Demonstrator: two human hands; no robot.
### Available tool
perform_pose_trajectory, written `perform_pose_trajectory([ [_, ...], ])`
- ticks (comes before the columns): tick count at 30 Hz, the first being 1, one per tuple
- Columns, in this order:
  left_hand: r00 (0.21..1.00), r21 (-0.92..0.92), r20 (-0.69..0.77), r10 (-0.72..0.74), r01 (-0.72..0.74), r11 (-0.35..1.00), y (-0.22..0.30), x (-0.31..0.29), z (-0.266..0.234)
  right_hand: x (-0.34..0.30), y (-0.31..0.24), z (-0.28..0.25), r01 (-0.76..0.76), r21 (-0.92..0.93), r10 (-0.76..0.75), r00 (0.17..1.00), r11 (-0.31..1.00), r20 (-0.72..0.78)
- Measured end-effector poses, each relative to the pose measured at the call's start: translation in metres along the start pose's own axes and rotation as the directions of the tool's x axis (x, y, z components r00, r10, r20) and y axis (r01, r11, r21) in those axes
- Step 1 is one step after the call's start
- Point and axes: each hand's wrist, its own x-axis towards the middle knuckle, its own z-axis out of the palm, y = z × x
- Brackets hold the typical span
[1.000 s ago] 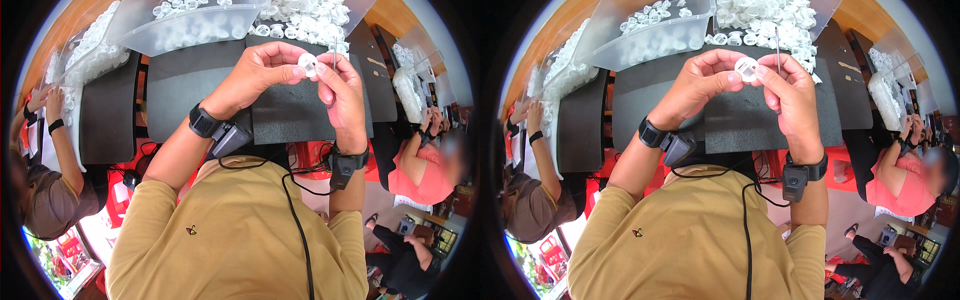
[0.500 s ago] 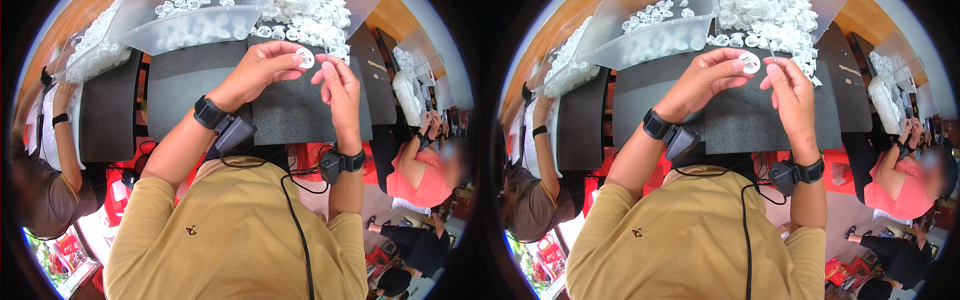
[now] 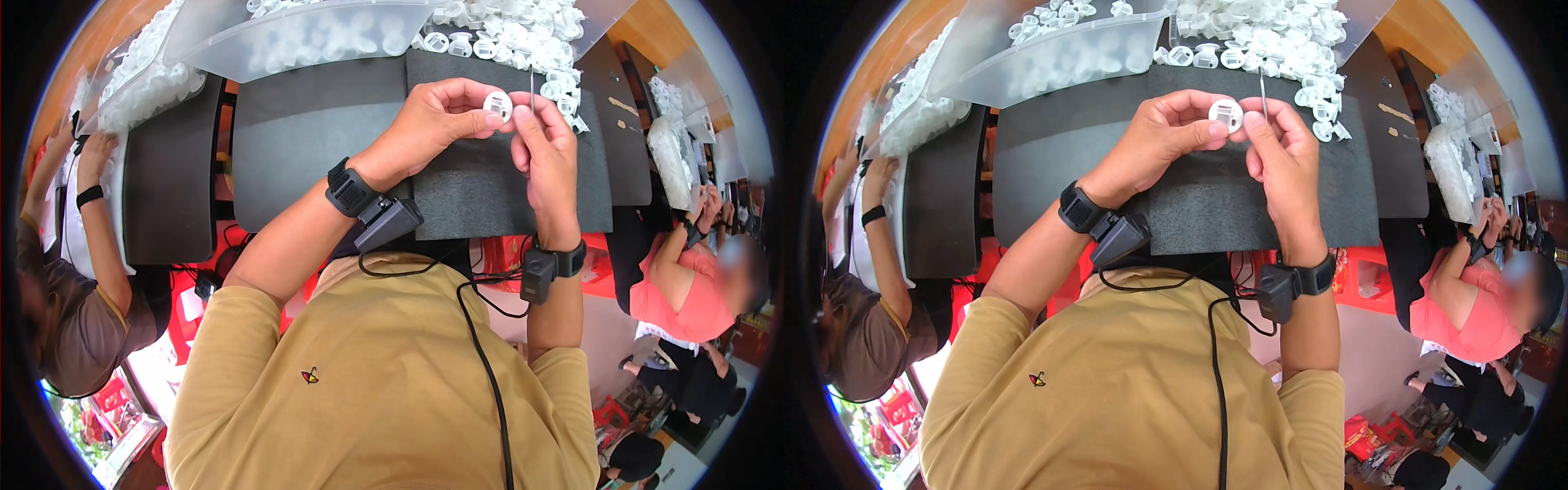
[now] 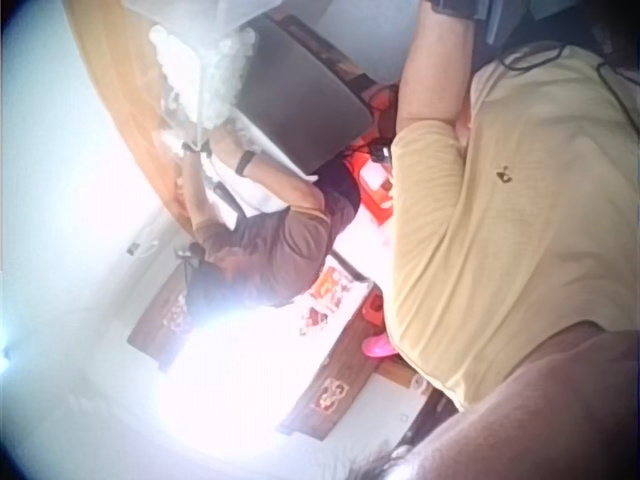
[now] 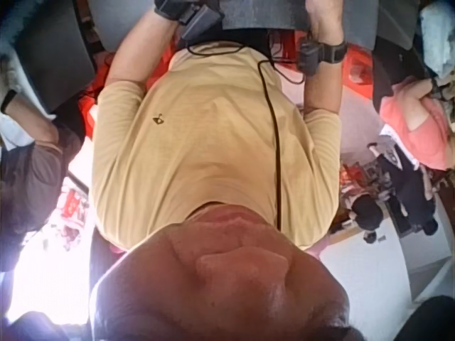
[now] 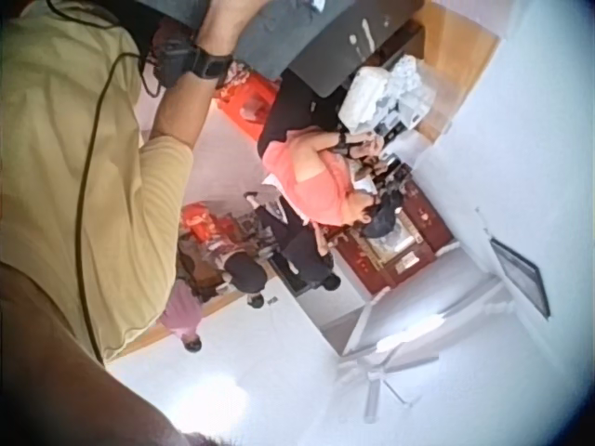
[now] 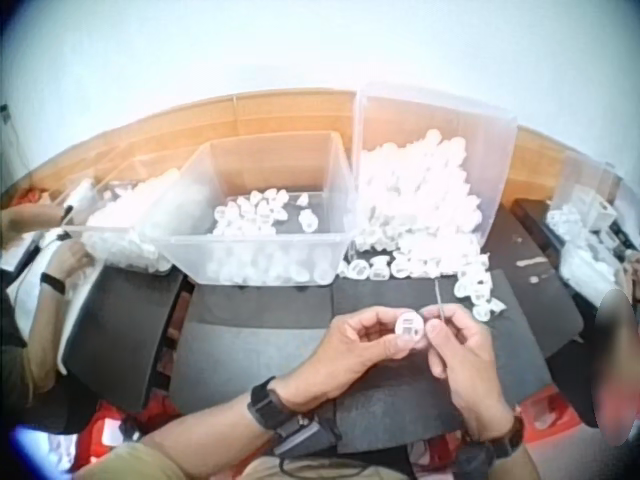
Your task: Assembling small white plastic components using a metal tool at a workbench.
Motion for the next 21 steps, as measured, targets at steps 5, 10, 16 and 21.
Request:
perform_pose_trajectory([
  [5, 0.997, -0.064, -0.077, 0.003, -0.008, 0.998, 0.000, 0.000, -0.003, -0.017, -0.001, -0.003, 0.060, -0.367, -0.078, 0.996, 0.928, -0.034],
  [10, 0.997, -0.031, -0.075, -0.013, 0.011, 0.999, -0.001, 0.002, -0.004, -0.028, 0.003, -0.003, 0.085, -0.444, -0.096, 0.995, 0.892, -0.004],
  [16, 0.997, -0.025, -0.080, -0.018, 0.016, 1.000, -0.010, 0.005, -0.008, -0.031, 0.010, -0.009, 0.081, -0.544, -0.096, 0.995, 0.835, 0.000],
  [21, 0.996, 0.015, -0.084, -0.028, 0.030, 0.999, -0.009, 0.003, -0.008, -0.031, 0.017, -0.008, 0.072, -0.512, -0.104, 0.994, 0.856, -0.034],
])
